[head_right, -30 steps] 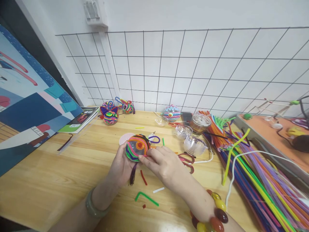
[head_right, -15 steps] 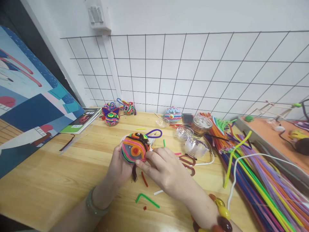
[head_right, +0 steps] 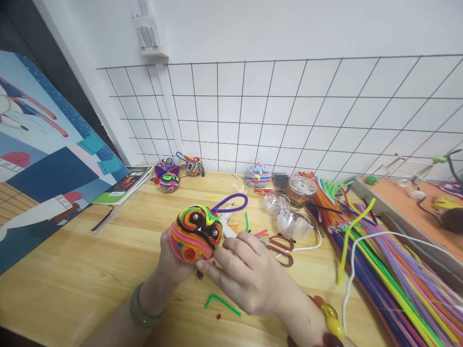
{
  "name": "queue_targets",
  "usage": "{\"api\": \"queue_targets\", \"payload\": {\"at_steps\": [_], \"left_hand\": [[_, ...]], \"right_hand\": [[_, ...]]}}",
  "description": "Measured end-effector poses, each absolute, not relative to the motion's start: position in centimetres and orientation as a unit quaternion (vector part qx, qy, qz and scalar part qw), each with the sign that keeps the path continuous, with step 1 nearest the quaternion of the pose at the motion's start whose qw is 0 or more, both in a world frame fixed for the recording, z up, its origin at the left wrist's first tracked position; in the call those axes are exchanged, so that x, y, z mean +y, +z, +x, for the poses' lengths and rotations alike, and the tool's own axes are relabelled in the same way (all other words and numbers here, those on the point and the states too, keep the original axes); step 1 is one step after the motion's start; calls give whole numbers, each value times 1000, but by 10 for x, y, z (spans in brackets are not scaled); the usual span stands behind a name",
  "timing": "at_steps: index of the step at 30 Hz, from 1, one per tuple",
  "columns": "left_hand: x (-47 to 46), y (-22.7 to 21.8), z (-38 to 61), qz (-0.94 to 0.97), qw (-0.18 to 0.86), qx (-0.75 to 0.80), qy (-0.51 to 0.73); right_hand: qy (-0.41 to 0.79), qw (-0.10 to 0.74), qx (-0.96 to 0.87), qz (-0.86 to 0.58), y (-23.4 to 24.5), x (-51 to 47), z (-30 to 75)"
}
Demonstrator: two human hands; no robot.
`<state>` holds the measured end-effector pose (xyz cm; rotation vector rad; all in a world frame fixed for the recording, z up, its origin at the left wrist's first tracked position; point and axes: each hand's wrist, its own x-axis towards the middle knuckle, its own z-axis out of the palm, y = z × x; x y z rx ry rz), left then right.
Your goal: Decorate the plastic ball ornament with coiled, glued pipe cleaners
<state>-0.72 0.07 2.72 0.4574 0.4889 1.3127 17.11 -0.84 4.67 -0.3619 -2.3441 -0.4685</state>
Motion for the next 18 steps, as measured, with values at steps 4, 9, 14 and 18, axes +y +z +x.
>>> {"api": "queue_targets", "payload": {"at_steps": [4,9,14,18], "left_hand": [[1,28,-7,211,742,223,596],[3,26,-6,198,733,215,615],[6,20,-3,202,700,207,653],[8,15,1,232,663,221,677]], "right_hand": [[-177,353,-909,-135,48,-9,171],[-170,348,-912,-136,47,-7,172],[-147,361,-904,-178,36,4,174],[-121,426,-870,-216,31,12,171]]}}
